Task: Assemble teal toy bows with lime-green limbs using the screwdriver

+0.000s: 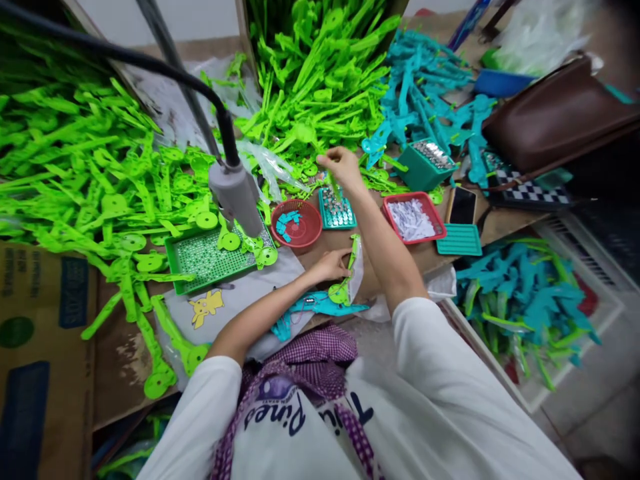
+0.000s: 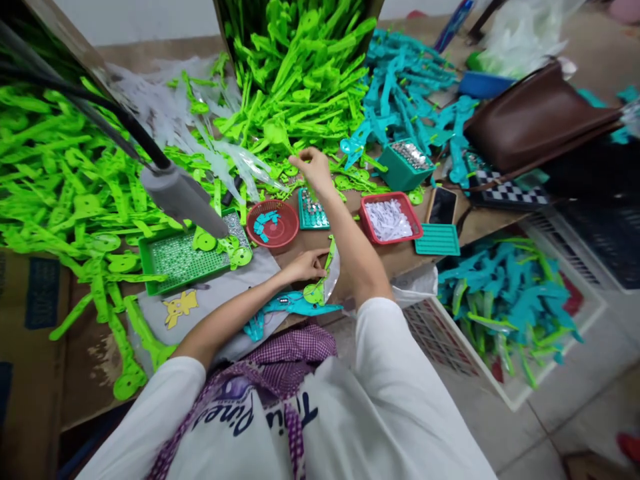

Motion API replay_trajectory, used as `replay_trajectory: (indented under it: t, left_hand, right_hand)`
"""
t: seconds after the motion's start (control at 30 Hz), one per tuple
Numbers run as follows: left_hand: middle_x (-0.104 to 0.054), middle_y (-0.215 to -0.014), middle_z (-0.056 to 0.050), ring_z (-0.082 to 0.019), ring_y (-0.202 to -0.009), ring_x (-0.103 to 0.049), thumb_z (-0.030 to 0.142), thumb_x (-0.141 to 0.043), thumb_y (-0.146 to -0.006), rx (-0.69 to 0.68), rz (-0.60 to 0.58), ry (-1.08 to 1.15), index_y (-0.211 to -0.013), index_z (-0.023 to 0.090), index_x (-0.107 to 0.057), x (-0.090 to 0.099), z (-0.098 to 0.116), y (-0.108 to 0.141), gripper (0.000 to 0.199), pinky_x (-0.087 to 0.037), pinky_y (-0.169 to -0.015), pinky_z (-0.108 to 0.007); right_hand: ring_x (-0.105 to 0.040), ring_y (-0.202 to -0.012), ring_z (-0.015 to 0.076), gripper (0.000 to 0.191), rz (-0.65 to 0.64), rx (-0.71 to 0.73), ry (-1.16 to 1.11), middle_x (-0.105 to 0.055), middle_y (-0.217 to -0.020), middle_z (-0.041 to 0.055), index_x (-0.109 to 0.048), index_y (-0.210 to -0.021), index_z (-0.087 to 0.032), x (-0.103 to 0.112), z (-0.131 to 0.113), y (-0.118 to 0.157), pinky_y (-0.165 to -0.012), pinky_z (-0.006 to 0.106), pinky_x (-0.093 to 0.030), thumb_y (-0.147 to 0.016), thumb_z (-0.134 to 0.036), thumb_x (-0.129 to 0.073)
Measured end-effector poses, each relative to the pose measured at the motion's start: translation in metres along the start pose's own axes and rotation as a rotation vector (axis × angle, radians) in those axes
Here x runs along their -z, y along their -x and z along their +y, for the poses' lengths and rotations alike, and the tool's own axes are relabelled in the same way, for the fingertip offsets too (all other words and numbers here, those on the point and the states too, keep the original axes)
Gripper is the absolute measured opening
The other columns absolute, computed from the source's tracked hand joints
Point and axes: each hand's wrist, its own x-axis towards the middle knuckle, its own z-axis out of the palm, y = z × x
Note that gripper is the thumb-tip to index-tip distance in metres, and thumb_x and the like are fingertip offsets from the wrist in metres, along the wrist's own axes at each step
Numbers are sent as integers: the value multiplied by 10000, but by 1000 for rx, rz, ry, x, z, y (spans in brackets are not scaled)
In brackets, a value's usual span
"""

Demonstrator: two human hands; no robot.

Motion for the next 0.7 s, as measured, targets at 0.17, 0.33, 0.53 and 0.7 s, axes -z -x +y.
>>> replay_trajectory:
  t: [0.17, 0.33, 0.53, 0.7]
  left_hand:
    - [-724, -735, -13, -179, -693, -697, 143, -760, -762, -23, 16, 19, -1493, 103, -472, -1, -4, -4, 787, -539, -790, -281]
    - [-689, -709, 6, -152, -631, -649, 120, -760, -753, -39, 28, 52, -1479, 95, -478, -5, -6, -5, 779, -537, -723, -275]
    - [-608, -616, 60, -122, -559, -606, 52, -690, -794, 144, -128, 282, -1529, 101, -357, 5, 1, -7, 809, -531, -622, -243]
    - [-698, -920, -55, -123, -764, -674, 175, -562, -949, 103, -1, 341, -1404, 159, -515, 17, 27, 4, 458, -549, -707, -236]
  right_hand:
    - [-677, -918, 230, 576, 199, -24, 66, -699, -1045, 91, -635, -1186, -205, 83, 11, 118, -851, 449, -575, -941, -688, -438]
    - [-680, -818, 251, 499, 342, -206, 111, -698, -875, 79, -676, -1064, -216, 105, 12, 237, -808, 446, -592, -886, -666, -554]
    - [-666, -1132, 276, 376, 179, -87, 154, -685, -1182, 107, -727, -1211, -317, 89, 20, 285, -1003, 474, -554, -981, -460, -466]
    - [-696, -1093, 256, 346, 137, -45, 248, -706, -1163, 96, -750, -1186, -326, 87, 20, 290, -961, 422, -592, -995, -431, -482]
